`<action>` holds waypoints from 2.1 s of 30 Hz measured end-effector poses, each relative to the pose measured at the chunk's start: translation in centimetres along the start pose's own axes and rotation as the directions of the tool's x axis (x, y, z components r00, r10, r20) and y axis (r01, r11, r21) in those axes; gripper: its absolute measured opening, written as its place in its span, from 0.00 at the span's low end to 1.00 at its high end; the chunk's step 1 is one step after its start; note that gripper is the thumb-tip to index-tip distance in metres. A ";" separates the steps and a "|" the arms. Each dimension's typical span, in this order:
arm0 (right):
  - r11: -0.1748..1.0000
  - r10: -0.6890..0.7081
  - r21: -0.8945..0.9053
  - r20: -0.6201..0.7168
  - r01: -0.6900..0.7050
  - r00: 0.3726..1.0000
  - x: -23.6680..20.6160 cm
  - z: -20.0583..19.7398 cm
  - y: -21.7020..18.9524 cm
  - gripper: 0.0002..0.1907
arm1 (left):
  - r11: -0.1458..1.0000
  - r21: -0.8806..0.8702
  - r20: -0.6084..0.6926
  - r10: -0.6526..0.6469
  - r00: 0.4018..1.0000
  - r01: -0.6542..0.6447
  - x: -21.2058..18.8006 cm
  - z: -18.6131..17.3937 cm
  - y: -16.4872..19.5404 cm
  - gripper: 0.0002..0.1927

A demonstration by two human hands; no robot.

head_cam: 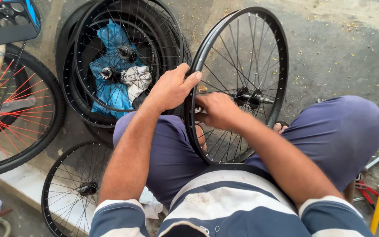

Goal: The person sits on the ground holding a bicycle wheel across their lap and uses a small spoke wrench to turn spoke nipples around the rim, rotating the wheel as they work. They then lift and reposition the wheel, continuing to turn nipples along the rim.

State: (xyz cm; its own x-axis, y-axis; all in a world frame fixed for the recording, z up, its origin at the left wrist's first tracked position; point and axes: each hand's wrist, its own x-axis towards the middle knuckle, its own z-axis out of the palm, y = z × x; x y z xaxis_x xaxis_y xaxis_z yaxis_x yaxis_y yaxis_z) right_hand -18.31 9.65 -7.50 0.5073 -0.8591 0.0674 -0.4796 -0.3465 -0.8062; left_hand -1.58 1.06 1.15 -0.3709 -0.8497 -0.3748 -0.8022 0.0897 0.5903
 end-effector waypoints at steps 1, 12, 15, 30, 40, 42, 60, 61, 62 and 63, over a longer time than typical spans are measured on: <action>0.996 0.034 -0.083 0.003 -0.034 0.999 0.1 0.5 0.4 0.14 | 1.000 0.019 -0.015 0.005 1.000 -0.004 0.1 0.0 -0.1 0.26; 0.813 -0.022 0.564 0.278 -0.145 0.960 1.3 -2.2 0.9 0.24 | 1.000 -0.013 -0.018 -0.007 1.000 0.007 0.4 0.0 -0.7 0.25; 0.759 0.104 0.591 0.307 -0.275 0.946 0.8 -3.1 0.4 0.23 | 1.000 0.024 -0.017 -0.007 1.000 0.007 0.5 0.0 -0.7 0.25; 0.956 0.014 0.293 0.069 -0.034 0.998 -1.5 -3.6 -1.0 0.09 | 0.996 -0.084 -0.031 -0.037 0.999 0.034 0.3 -1.0 0.1 0.28; 0.888 0.116 0.458 -0.322 0.047 0.940 -1.2 0.3 -0.4 0.12 | 0.999 0.020 0.016 -0.047 0.999 0.047 -0.5 -0.8 -1.5 0.30; 0.715 0.332 0.680 -0.122 -0.164 0.935 -0.3 1.0 0.5 0.11 | 0.999 0.008 0.008 -0.052 0.999 0.052 -0.3 -0.8 -1.6 0.30; 0.433 0.291 0.878 0.076 -0.202 0.954 -0.8 1.1 0.6 0.18 | 0.994 0.027 -0.028 -0.106 0.994 0.107 -0.5 -0.8 -2.0 0.33; 0.423 0.270 0.891 0.050 -0.165 0.961 -1.1 1.0 0.8 0.15 | 0.994 0.019 -0.024 -0.107 0.994 0.107 -0.5 -0.7 -1.9 0.33; 0.409 0.248 0.904 0.023 -0.126 0.968 -1.2 0.9 0.8 0.13 | 0.994 0.015 -0.021 -0.110 0.994 0.110 -0.5 -0.8 -1.8 0.33; 0.392 0.226 0.916 -0.006 -0.085 0.974 -1.3 1.1 0.6 0.13 | 0.993 0.014 -0.017 -0.113 0.993 0.113 -0.6 -0.8 -1.7 0.33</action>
State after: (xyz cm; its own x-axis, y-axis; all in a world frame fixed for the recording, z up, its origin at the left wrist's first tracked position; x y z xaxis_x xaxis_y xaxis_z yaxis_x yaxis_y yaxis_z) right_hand -18.50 10.97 -8.71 0.3817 -0.9174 -0.1128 0.4248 0.2824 -0.8601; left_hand 0.40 0.99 0.90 -0.2696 -0.8632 -0.4269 -0.8456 0.0001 0.5337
